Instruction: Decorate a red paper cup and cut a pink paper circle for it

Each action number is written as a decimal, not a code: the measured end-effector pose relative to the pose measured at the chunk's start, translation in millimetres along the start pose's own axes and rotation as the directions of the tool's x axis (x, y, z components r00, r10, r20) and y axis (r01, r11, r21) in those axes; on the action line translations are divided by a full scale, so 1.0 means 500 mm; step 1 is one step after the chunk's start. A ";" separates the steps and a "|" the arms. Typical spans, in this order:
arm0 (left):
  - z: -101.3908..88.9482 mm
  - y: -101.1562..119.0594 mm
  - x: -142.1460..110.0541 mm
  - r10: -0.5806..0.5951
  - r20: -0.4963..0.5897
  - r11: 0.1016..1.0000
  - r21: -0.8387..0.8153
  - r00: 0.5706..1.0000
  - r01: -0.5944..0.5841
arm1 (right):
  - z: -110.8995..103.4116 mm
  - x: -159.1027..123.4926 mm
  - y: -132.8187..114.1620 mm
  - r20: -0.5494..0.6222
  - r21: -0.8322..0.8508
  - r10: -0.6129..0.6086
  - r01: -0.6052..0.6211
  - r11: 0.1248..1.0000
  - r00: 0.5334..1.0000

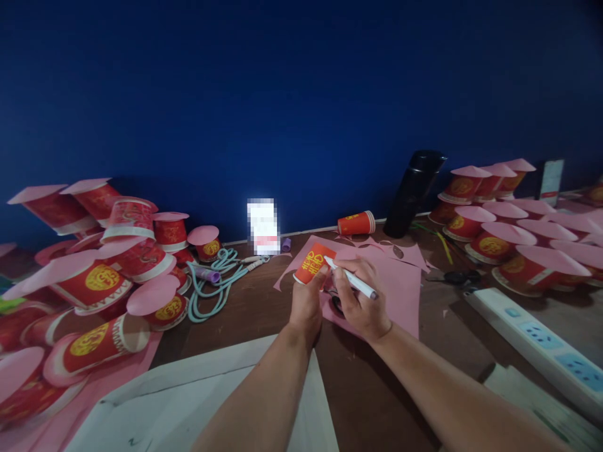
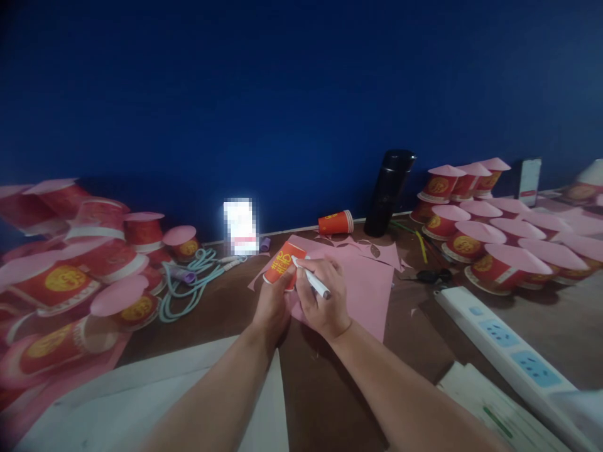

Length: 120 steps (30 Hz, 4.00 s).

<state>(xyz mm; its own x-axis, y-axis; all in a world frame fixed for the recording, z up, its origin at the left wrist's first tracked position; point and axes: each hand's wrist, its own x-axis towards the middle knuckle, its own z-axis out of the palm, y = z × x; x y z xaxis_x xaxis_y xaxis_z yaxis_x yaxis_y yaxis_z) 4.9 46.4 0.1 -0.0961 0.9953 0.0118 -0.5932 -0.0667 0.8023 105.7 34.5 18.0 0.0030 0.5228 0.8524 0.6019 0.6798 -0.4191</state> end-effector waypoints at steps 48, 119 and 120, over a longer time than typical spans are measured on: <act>0.014 0.022 -0.018 0.048 -0.091 0.919 0.394 0.995 -0.008 | -0.004 0.005 0.007 -0.067 0.005 0.064 -0.063 0.998 0.996; 0.007 0.010 -0.001 0.021 -0.109 0.998 0.067 0.994 -0.014 | -0.001 0.005 0.018 -0.078 -0.036 -0.064 0.061 0.997 0.995; 0.007 0.008 0.001 0.003 -0.093 1.000 0.001 0.996 -0.003 | 0.001 0.003 0.020 -0.052 -0.020 -0.090 0.089 0.996 0.995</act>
<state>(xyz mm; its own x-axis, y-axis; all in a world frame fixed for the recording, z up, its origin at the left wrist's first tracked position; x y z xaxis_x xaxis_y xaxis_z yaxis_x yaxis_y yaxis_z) 5.0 46.9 5.3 -0.1717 0.9843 -0.0409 -0.5919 -0.0698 0.8030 111.2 42.2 14.9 -0.0100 0.4320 0.9018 0.6158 0.7132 -0.3349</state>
